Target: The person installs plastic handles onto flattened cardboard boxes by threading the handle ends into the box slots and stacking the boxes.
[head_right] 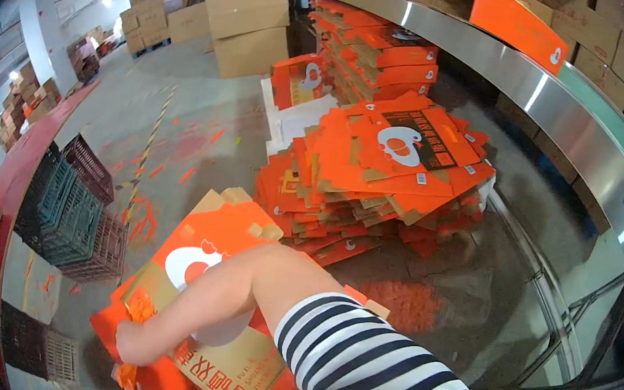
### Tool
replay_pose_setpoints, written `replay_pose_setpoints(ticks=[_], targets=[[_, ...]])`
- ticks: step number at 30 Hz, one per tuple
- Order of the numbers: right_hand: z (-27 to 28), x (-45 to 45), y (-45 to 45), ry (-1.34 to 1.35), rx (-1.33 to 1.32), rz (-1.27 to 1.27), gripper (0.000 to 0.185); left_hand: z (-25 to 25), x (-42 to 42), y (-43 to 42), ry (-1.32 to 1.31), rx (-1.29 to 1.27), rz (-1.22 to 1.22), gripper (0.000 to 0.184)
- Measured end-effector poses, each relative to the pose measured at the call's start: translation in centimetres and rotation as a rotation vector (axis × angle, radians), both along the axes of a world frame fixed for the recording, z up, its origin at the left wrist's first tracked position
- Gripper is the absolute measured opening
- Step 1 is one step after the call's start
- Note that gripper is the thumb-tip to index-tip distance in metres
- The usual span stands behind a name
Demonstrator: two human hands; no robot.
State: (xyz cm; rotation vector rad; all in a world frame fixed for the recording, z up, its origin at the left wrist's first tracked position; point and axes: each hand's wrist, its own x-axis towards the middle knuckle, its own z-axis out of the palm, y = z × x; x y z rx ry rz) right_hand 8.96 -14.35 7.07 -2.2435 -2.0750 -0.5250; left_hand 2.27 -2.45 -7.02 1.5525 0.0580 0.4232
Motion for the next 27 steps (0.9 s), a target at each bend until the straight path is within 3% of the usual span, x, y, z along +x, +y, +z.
replay_pose_setpoints(ticks=[8, 10, 13, 16, 23, 25, 27], targets=[[0.6, -2.9, -1.4, -0.177, -0.116, -0.015, 0.007, 0.6, -1.9, 0.3, 0.045, -0.148, -0.039, 0.037], [-0.1, -3.1, -1.8, -0.094, 0.179, -0.013, 0.006, 1.1, -3.2, 0.9, 0.059, -0.182, -0.027, 0.038], [-0.2, -3.2, -2.1, -0.083, -0.004, -0.167, 0.005, 2.0, -4.4, 1.4, 0.079, -0.239, -0.030, 0.038], [-0.7, -2.8, -1.7, 0.054, 0.008, -0.109, 0.013, 3.3, -5.6, 2.0, 0.101, -0.297, -0.043, 0.038], [-2.3, -2.0, -0.6, 0.016, 0.107, -0.112, 0.013, 4.7, -5.5, 2.0, 0.142, -0.463, -0.085, 0.037], [-0.9, -3.3, -1.8, -0.018, -0.008, -0.051, 0.013, 4.6, -5.4, 2.1, 0.164, -0.524, -0.075, 0.037], [-3.0, -3.6, -1.9, 0.144, 0.076, -0.007, 0.016, 4.2, -5.9, 2.4, 0.197, -0.582, 0.032, 0.036]])
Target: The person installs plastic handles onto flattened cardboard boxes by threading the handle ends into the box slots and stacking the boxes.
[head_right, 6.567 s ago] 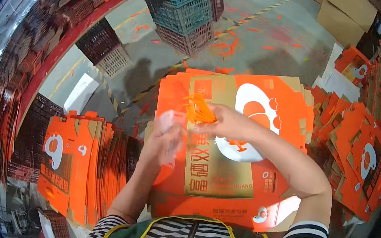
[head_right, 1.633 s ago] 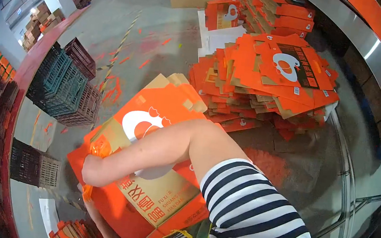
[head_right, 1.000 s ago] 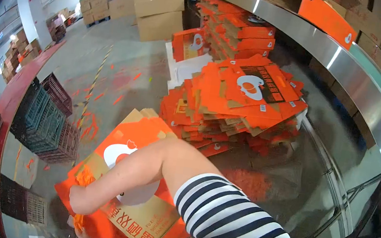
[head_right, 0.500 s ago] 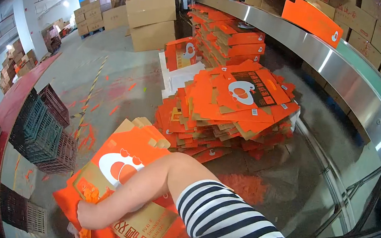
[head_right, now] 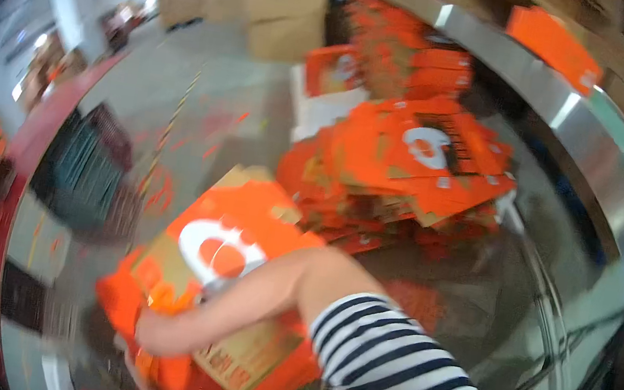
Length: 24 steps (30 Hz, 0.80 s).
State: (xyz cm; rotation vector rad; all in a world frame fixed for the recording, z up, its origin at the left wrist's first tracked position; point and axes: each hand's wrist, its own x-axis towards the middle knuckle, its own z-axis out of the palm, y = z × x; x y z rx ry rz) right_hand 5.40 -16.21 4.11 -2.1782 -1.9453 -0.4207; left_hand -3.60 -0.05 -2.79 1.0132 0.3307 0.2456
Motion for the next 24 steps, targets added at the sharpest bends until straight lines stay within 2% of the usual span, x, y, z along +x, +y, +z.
replay_pose_setpoints(ticks=[1, 2, 3, 4, 5, 6, 7, 8, 9, 11, 13, 14, 15, 17, 18, 20, 21, 24], targets=[[-0.1, 0.0, -0.5, 0.125, 0.007, 0.029, 0.019, -0.2, -0.4, 0.2, 0.042, -0.019, 0.084, 0.035], [1.1, -1.3, -2.1, -0.103, 0.069, -0.122, 0.022, -3.4, -1.7, 2.5, 0.008, 0.713, 0.082, 0.034], [2.9, -1.3, -3.7, -0.234, 0.206, -0.018, 0.030, -4.0, -1.8, 4.0, 0.070, 1.018, -0.120, 0.033], [4.7, -1.9, -5.0, -0.204, 0.333, 0.170, 0.034, 0.5, -1.5, 0.3, 0.126, 0.810, 0.001, 0.025], [6.1, -3.2, -6.1, -0.157, 0.464, 0.348, 0.037, 5.3, -1.5, -5.0, 0.108, 0.523, 0.101, 0.030], [6.6, -5.4, -7.3, -0.043, 0.409, 0.488, 0.037, 6.0, -1.5, -4.5, 0.268, 0.917, 0.087, 0.031], [7.2, -7.2, -8.7, 0.046, 0.351, 0.616, 0.037, 2.2, -0.6, -2.5, -0.052, 0.822, 0.061, 0.029], [7.8, -8.3, -10.2, 0.140, 0.308, 0.656, 0.037, 3.9, -1.0, -3.6, 0.017, 0.708, 0.063, 0.028], [8.2, -8.5, -10.7, 0.201, 0.245, 0.657, 0.038, 5.6, -1.0, -5.0, 0.072, 0.588, 0.054, 0.027], [9.4, -6.6, -10.7, 0.423, 0.033, 0.536, 0.042, 4.5, -1.0, -4.7, -0.002, 0.309, 0.024, 0.025], [11.4, -3.5, -11.0, 0.399, -0.100, 0.307, 0.044, 3.8, -0.8, -4.5, 0.012, 0.285, 0.070, 0.022], [10.9, -1.9, -11.2, 0.505, 0.061, 0.260, 0.042, 3.2, -0.8, -4.4, 0.021, 0.261, 0.089, 0.019], [10.2, -0.3, -11.2, 0.611, 0.222, 0.205, 0.040, -1.5, -0.5, -2.4, -0.009, 0.250, 0.031, 0.015], [12.0, 2.5, -10.6, 0.323, 0.099, 0.017, 0.049, 0.2, -0.4, -3.4, 0.006, 0.255, 0.045, 0.014], [10.4, 3.2, -9.8, 0.324, 0.054, 0.062, 0.049, 0.9, -0.2, -3.7, 0.023, 0.271, 0.051, 0.014], [9.2, 2.7, -9.1, 0.346, -0.056, 0.366, 0.043, -0.4, -0.1, -2.9, 0.015, 0.276, 0.046, 0.015], [8.1, 2.4, -8.5, 0.313, -0.233, 0.417, 0.032, -0.4, -0.3, -2.8, 0.015, 0.276, 0.042, 0.015], [6.4, 2.0, -8.0, 0.206, -0.363, 0.490, 0.022, 2.2, -0.6, -3.6, 0.118, 0.379, 0.042, 0.018]])
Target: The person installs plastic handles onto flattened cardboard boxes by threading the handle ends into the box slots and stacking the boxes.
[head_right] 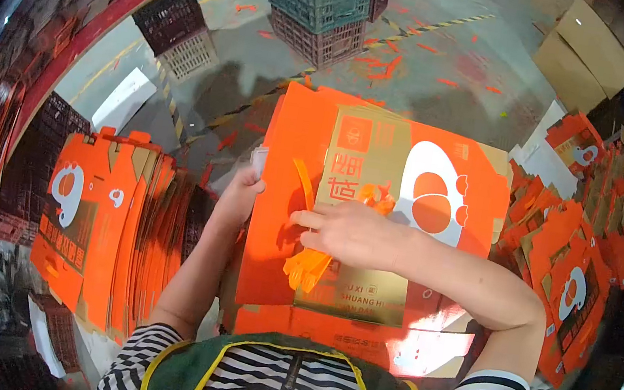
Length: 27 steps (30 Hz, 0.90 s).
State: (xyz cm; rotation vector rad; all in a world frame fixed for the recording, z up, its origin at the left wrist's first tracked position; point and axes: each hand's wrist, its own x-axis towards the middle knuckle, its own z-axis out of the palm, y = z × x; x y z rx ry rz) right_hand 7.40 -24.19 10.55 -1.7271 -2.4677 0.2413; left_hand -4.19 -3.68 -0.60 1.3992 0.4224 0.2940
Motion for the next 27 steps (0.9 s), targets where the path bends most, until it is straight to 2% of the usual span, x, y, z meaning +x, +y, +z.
replay_pose_setpoints(ticks=[1, 3, 5, 7, 11, 14, 16, 19, 25, 27], targets=[[-0.3, 0.1, 0.1, 0.015, 0.078, 0.020, 0.018, 0.7, -0.3, -0.3, 0.008, -0.011, 0.012, 0.018], [0.2, -0.1, 0.1, 0.005, 0.020, -0.003, 0.019, 2.1, -0.8, -1.0, -0.020, -0.200, -0.048, 0.018], [0.0, -0.3, 0.1, -0.006, -0.038, -0.029, 0.020, 3.7, -1.7, -2.5, -0.003, -0.233, -0.066, 0.018], [-0.7, -0.6, 0.1, 0.025, 0.097, -0.150, 0.019, 4.4, -2.6, -3.2, 0.014, -0.263, -0.086, 0.019], [-1.5, -0.8, 0.0, 0.039, 0.199, -0.112, 0.020, 5.0, -4.1, -3.6, 0.114, -0.315, -0.160, 0.021], [-2.4, -1.3, 0.0, 0.076, 0.226, -0.144, 0.020, 5.0, -5.1, -4.4, 0.161, -0.351, -0.152, 0.022], [-2.7, -1.9, -0.4, -0.001, 0.271, -0.261, 0.015, 4.6, -5.7, -5.1, 0.160, -0.386, -0.132, 0.022], [-3.3, -2.2, -0.6, 0.025, 0.337, -0.312, 0.018, 3.0, -6.6, -5.4, 0.199, -0.421, -0.109, 0.023], [-2.4, -2.9, -0.1, 0.097, 0.323, -0.268, 0.024, 1.9, -7.1, -5.7, 0.156, -0.400, -0.080, 0.024], [-2.8, -2.8, -0.2, 0.094, 0.343, -0.266, 0.023, 2.1, -7.2, -5.4, 0.137, -0.367, -0.145, 0.023]])
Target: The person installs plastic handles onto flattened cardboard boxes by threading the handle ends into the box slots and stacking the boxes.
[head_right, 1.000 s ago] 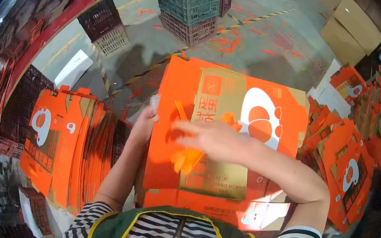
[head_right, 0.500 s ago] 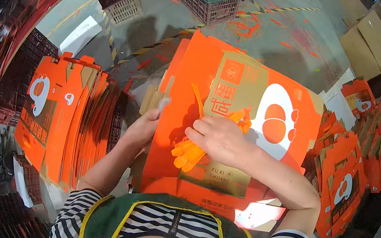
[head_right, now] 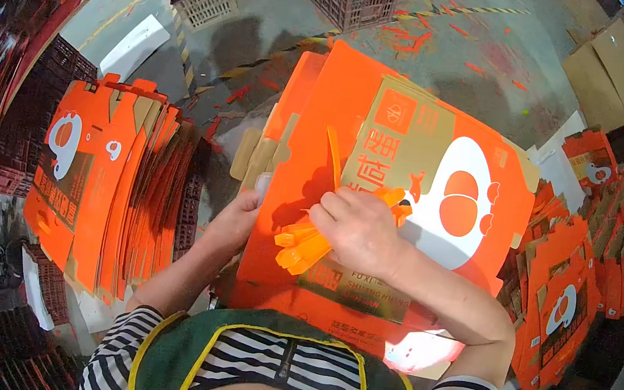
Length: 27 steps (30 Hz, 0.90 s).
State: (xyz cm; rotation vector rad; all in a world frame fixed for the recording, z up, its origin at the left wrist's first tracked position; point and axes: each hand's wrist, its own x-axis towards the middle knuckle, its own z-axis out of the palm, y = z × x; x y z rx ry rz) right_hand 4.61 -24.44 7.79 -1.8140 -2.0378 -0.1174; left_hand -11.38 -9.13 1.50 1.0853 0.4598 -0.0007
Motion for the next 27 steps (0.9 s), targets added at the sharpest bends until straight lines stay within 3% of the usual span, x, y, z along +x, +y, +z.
replay_pose_setpoints(ticks=[10, 19, 27], targets=[[-0.4, -0.4, 0.6, -0.025, 0.006, 0.056, 0.021, -0.1, 0.1, -0.3, -0.037, -0.091, 0.044, 0.022], [-0.3, 0.4, 0.2, 0.051, -0.017, 0.119, 0.025, 0.0, -0.5, -1.1, 0.019, 0.097, 0.067, 0.023], [-1.2, -0.6, 0.4, -0.066, 0.009, 0.112, 0.019, 1.5, -0.9, -1.5, -0.019, -0.062, 0.116, 0.024]])
